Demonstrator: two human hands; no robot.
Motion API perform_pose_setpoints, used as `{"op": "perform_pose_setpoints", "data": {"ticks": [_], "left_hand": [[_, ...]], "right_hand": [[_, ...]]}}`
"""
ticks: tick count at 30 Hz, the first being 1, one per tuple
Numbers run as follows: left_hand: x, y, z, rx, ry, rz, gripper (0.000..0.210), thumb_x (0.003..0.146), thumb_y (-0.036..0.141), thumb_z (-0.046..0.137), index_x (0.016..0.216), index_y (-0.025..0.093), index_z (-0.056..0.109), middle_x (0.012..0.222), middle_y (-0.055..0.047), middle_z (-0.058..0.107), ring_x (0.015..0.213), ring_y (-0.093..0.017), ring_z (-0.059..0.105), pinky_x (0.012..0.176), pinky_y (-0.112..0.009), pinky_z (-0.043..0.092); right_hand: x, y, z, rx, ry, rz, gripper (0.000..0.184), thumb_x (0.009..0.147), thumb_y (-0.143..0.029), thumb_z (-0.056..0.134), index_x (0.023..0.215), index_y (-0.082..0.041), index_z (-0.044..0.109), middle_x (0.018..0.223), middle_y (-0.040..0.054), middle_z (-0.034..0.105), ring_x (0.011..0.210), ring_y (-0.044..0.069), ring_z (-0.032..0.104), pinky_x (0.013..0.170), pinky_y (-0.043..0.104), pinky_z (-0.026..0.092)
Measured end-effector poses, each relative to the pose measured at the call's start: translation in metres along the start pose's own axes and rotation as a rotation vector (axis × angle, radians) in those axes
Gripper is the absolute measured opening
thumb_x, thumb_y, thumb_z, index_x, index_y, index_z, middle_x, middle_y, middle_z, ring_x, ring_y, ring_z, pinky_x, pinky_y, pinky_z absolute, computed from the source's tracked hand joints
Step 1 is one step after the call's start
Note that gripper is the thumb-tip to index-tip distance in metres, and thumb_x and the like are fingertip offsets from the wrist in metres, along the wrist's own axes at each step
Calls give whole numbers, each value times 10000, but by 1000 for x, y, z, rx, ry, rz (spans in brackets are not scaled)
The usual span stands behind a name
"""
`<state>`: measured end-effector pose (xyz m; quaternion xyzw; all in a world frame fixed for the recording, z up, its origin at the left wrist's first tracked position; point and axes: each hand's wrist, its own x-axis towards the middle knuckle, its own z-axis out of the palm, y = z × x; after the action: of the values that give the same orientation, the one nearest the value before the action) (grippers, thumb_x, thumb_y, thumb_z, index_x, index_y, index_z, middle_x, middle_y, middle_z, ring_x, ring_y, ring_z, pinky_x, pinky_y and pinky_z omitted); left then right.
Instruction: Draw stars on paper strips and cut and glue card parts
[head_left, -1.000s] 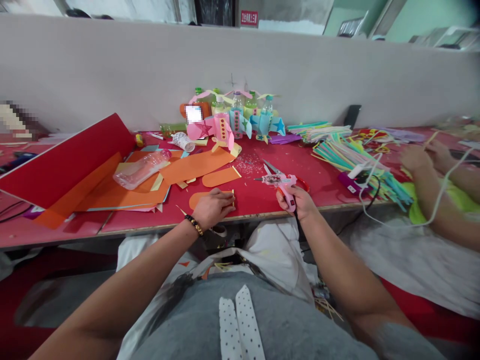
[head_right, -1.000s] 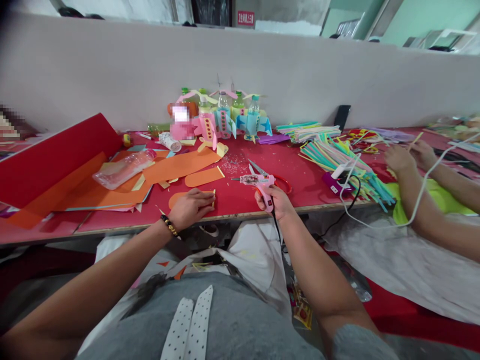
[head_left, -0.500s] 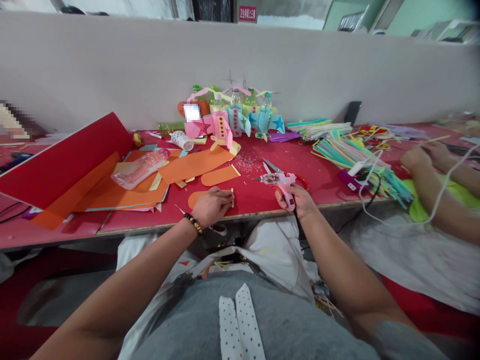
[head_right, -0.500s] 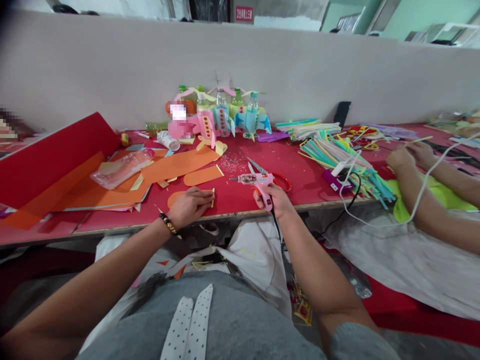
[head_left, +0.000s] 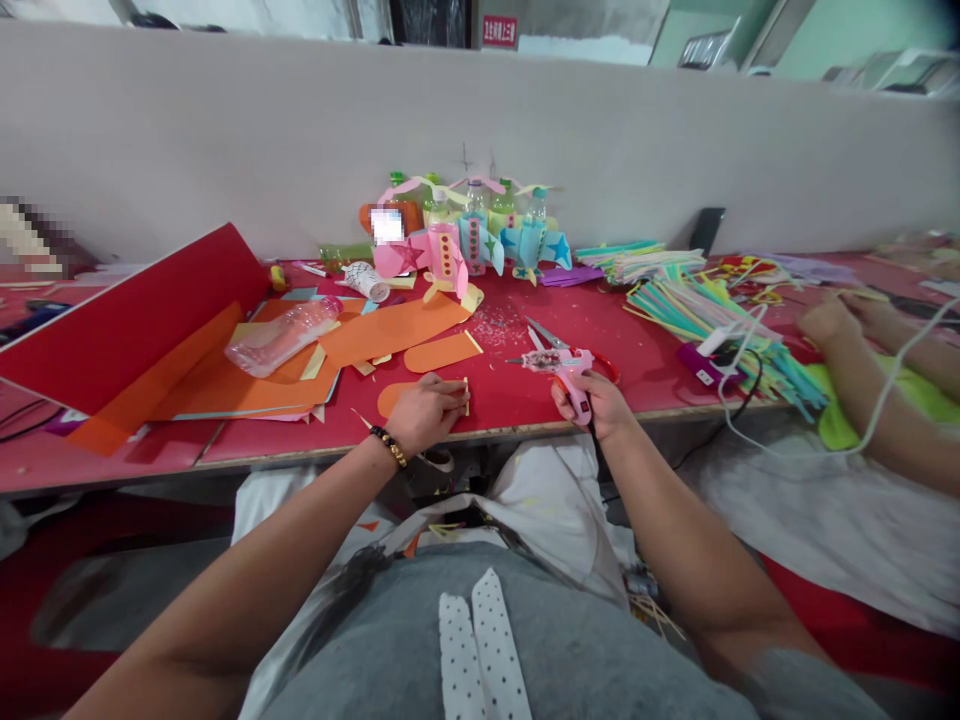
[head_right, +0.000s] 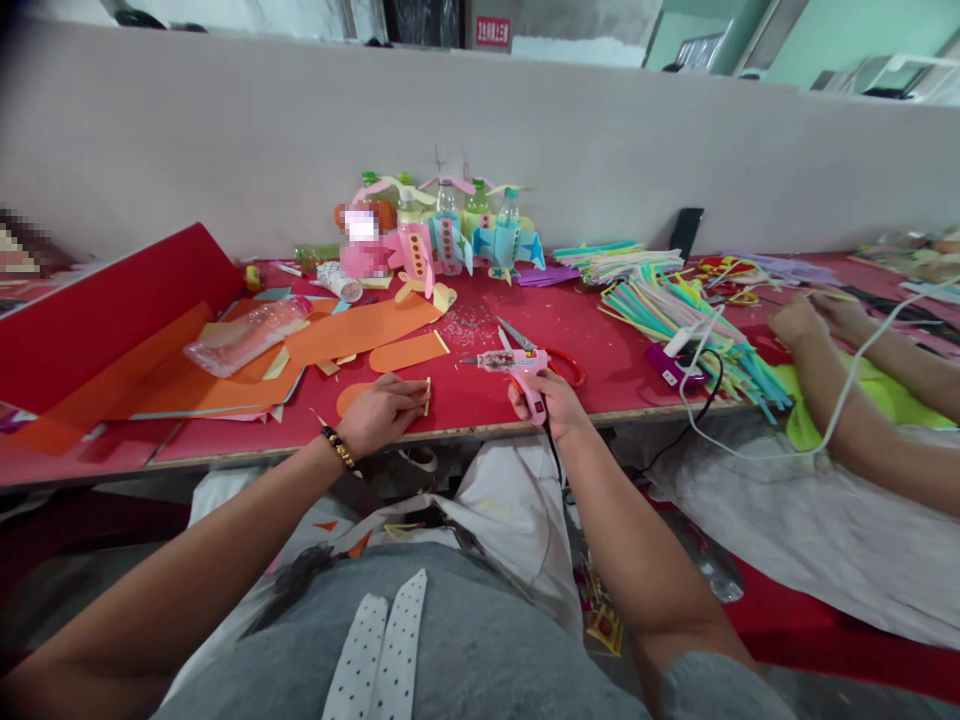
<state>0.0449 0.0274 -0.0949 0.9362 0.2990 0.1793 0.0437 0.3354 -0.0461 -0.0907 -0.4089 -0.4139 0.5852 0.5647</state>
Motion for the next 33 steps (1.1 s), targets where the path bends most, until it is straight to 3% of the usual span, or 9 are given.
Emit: {"op": "perform_pose_setpoints", "data": {"ticks": [33], "left_hand": [[8,3,-7,41,-70,15,263,903,326,485,843,280,737,1116,8,692,879,-181,612,824,-311,452]], "right_hand": [[1,4,-4,0,-38,-4,267,736,-398,632,671,-150,558,582,24,596,369,100,494,327,207,334]]}}
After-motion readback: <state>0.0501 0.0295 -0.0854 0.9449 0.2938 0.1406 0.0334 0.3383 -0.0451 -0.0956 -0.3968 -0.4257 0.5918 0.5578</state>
